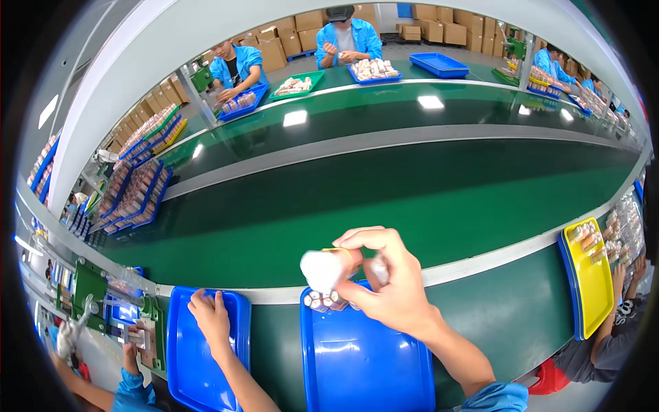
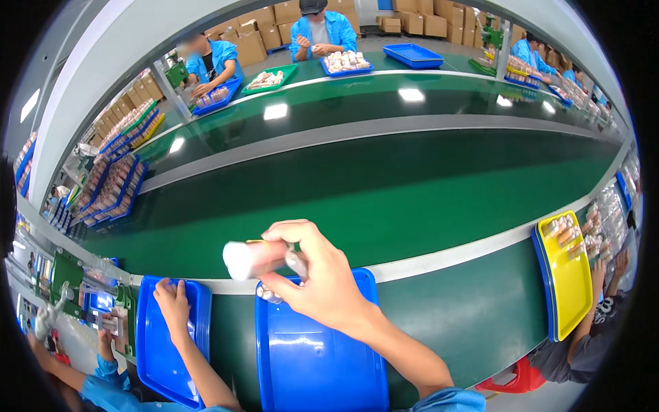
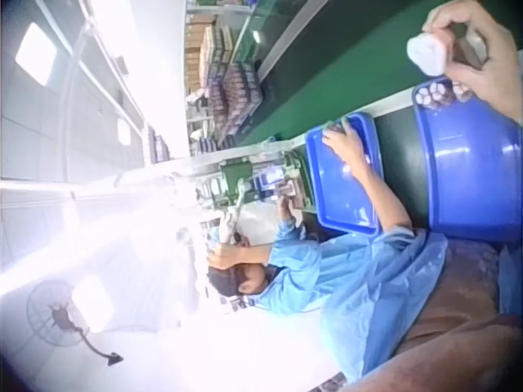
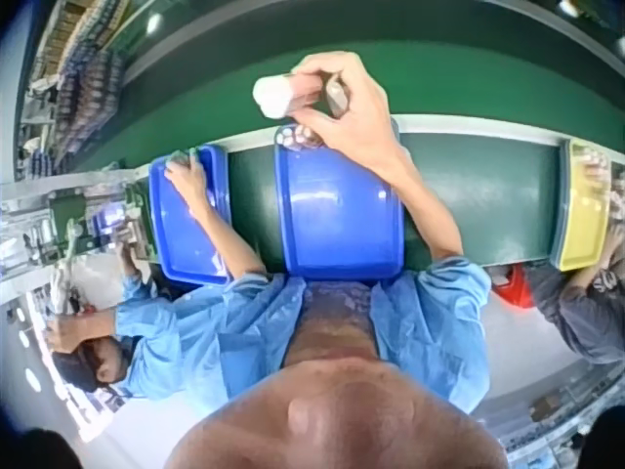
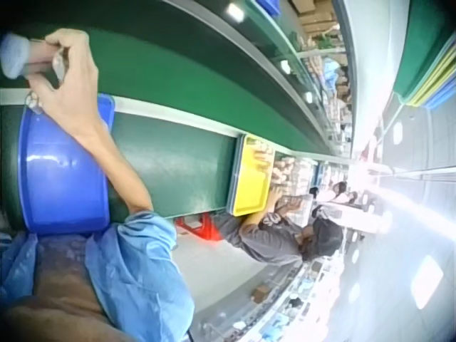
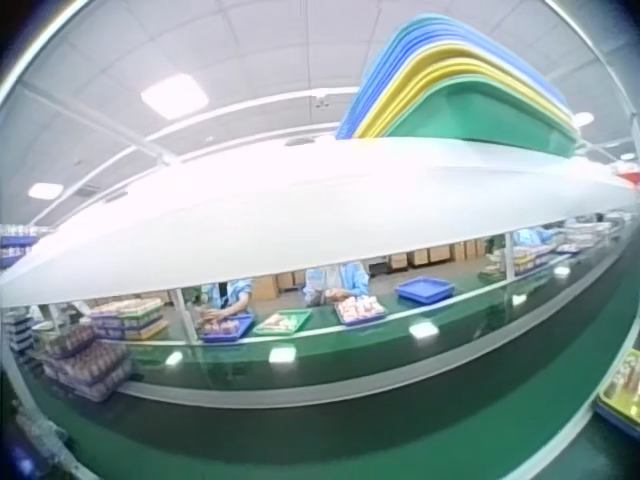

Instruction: Manually assemble white cylindrical components on a factory assembly line.

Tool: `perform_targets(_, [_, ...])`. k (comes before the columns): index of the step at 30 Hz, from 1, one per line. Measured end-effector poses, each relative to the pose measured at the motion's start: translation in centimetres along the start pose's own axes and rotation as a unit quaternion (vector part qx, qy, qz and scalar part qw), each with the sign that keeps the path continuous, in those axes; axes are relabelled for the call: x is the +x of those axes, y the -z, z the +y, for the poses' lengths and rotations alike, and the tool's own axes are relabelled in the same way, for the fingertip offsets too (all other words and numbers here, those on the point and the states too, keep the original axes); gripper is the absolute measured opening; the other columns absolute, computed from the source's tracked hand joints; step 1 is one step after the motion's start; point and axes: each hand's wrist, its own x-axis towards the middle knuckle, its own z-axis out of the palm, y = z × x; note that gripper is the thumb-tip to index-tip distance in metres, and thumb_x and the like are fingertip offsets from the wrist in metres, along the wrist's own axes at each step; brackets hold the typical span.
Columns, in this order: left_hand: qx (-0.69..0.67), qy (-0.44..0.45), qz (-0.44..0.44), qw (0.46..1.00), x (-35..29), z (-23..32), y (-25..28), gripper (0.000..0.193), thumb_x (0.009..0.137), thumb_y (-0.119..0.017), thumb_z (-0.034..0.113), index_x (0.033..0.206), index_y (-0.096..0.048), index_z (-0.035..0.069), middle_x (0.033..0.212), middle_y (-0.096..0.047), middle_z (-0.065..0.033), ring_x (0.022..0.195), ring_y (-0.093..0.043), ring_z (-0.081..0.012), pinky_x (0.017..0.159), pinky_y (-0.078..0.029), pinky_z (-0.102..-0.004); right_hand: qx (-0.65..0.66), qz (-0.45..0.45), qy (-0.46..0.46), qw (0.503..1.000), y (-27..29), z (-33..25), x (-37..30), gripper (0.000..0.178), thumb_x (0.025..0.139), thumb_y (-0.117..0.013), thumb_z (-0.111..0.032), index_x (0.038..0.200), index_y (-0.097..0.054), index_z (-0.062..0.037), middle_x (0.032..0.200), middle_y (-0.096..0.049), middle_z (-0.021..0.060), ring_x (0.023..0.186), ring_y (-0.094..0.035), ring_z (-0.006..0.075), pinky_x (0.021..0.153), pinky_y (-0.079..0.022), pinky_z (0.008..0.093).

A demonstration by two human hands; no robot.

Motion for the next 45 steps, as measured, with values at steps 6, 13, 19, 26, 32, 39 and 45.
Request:
perform_targets(6, [-0.5, -0.032, -0.003, 0.865, -1.6, 13.9, 5.9, 0.05, 0.086, -0.077, -0.004, 0.13, -0.053, 0.002, 0.119, -0.058, -0.0118, 0.094, -0.065, -0.0201, 0.083, -0.055, -0.0369, 0.096, -0.024, 0.095, 0.99, 0.5, 0.5, 0.3, 0.055, 0.077, -0.083, 0.001, 0.125, -0.059, -0.0067, 0.12, -0.069, 0.0131, 0.088, -0.071, 0.0165, 0.057, -0.047, 0.0225])
perform_targets(13, [-0.723, -0.02, -0.265, 0.637, -3.1, 23.6, 6.4, 0.054, 0.106, -0.053, 0.035, 0.144, -0.048, -0.004, 0.12, -0.061, -0.0122, 0.09, -0.06, -0.0186, 0.08, -0.05, -0.0331, -0.365, -0.126, -0.086, 0.918, 6.2, -7.1, -1.3, 0.049, 0.087, -0.078, -0.023, 0.128, -0.061, -0.0021, 0.096, -0.069, 0.0182, 0.079, -0.071, 0.0394, 0.069, -0.059, 0.0451])
perform_targets(19, [-0.812, 0.131, -0.444, 0.355, -4.9, 24.3, 4.7, 0.055, 0.094, -0.067, 0.0, 0.141, -0.04, 0.008, 0.126, -0.051, -0.0092, 0.091, -0.057, -0.0191, 0.074, -0.051, -0.0298, -0.384, -0.3, -0.228, 0.843, 5.1, -1.2, -5.4, 0.043, 0.086, -0.079, -0.026, 0.116, -0.06, -0.0014, 0.106, -0.071, 0.0222, 0.091, -0.071, 0.0406, 0.077, -0.058, 0.0476])
perform_targets(26, [-0.692, -0.119, -0.438, 0.561, -5.1, 24.3, 1.8, 0.051, 0.081, -0.077, -0.012, 0.124, -0.057, 0.007, 0.123, -0.055, -0.0112, 0.107, -0.063, -0.0206, 0.084, -0.058, -0.0338, -0.361, -0.341, -0.174, 0.851, 5.5, 3.5, -5.1, 0.049, 0.092, -0.072, -0.034, 0.122, -0.061, 0.0044, 0.093, -0.07, 0.0231, 0.09, -0.071, 0.0391, 0.076, -0.057, 0.0465])
perform_targets(32, [-0.534, -0.291, -0.306, 0.732, -3.5, 24.1, 0.5, 0.058, 0.08, -0.08, -0.007, 0.134, -0.061, 0.004, 0.118, -0.066, -0.0068, 0.1, -0.068, -0.0159, 0.077, -0.057, -0.0301, -0.04, -0.071, -0.29, 0.954, 6.8, -1.0, 0.5, 0.049, 0.102, -0.063, -0.03, 0.138, -0.057, 0.0022, 0.098, -0.071, 0.0083, 0.086, -0.065, 0.0133, 0.078, -0.053, 0.0312])
perform_targets(39, [-0.75, 0.019, -0.413, 0.516, -5.3, 25.3, -0.5, 0.069, 0.083, -0.078, -0.007, 0.145, -0.048, -0.001, 0.137, -0.061, -0.018, 0.117, -0.065, -0.0216, 0.1, -0.055, -0.0358, 0.058, 0.083, -0.208, 0.973, 0.8, 1.1, -0.2, 0.027, 0.092, -0.075, -0.01, 0.11, -0.057, 0.0003, 0.101, -0.063, 0.004, 0.091, -0.059, 0.0086, 0.078, -0.051, 0.0261])
perform_targets(45, [-0.764, 0.216, -0.451, 0.408, -5.7, 26.5, 1.7, 0.066, 0.091, -0.073, 0.0, 0.148, -0.041, 0.002, 0.138, -0.057, -0.0177, 0.119, -0.062, -0.0246, 0.098, -0.055, -0.0382, -0.271, 0.016, 0.096, 0.958, 0.0, 1.0, -0.9, 0.065, 0.069, -0.095, -0.019, 0.121, -0.058, -0.0038, 0.112, -0.063, 0.0133, 0.097, -0.067, 0.0283, 0.079, -0.057, 0.0379])
